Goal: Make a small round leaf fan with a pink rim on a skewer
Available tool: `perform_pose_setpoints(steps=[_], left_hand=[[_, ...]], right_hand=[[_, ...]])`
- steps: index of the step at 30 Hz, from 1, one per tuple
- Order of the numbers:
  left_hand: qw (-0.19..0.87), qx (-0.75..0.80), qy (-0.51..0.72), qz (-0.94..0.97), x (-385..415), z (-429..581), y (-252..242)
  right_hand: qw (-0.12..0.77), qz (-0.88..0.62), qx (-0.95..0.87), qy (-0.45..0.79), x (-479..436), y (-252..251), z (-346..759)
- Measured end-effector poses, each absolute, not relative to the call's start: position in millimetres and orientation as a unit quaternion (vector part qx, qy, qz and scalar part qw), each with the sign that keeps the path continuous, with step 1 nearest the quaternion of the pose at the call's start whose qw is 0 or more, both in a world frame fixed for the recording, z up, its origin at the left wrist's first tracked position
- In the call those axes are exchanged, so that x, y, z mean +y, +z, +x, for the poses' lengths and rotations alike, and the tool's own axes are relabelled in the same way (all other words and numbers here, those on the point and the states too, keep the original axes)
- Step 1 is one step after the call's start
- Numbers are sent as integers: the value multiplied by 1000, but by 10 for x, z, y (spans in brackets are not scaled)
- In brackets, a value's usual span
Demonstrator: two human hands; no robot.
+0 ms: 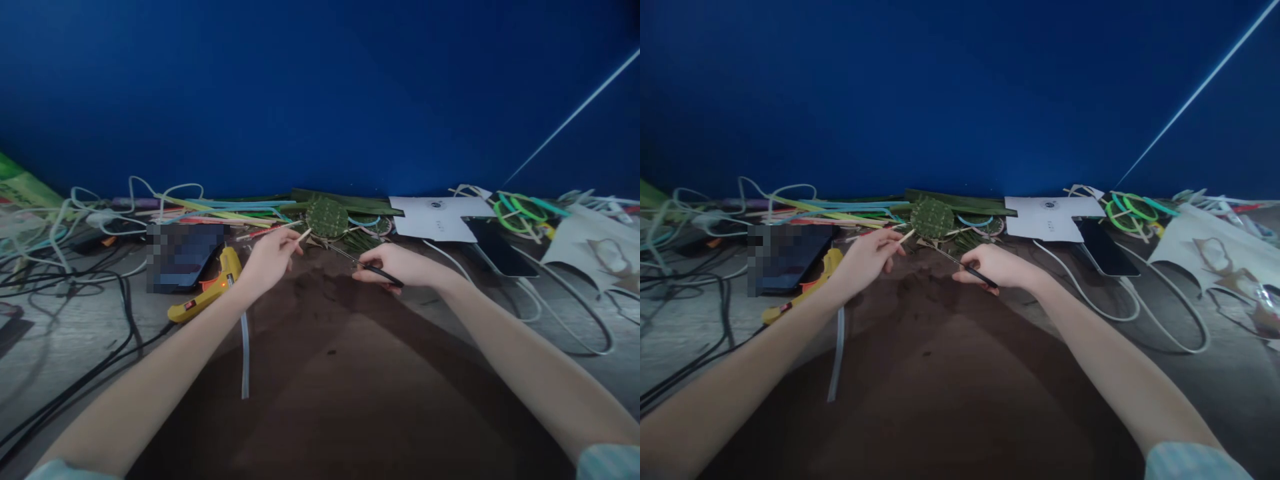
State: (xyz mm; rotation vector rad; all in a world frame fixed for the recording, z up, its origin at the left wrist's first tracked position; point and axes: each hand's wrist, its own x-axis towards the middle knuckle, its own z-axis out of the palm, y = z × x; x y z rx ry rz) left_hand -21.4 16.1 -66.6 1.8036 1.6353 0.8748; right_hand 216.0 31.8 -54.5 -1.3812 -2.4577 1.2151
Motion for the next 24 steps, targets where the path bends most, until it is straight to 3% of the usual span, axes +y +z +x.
perform_pose_setpoints(steps=[11,18,24], left_hand=[[233,618,322,678,237,-360,-508],[223,627,311,678,289,-465,-471],[268,588,313,696,314,-496,-495]], right_hand=[[67,-438,-788,427,439,-452,2398],[157,-463,-764,420,443,-367,2451],[172,-423,-789,411,494,-490,2420]])
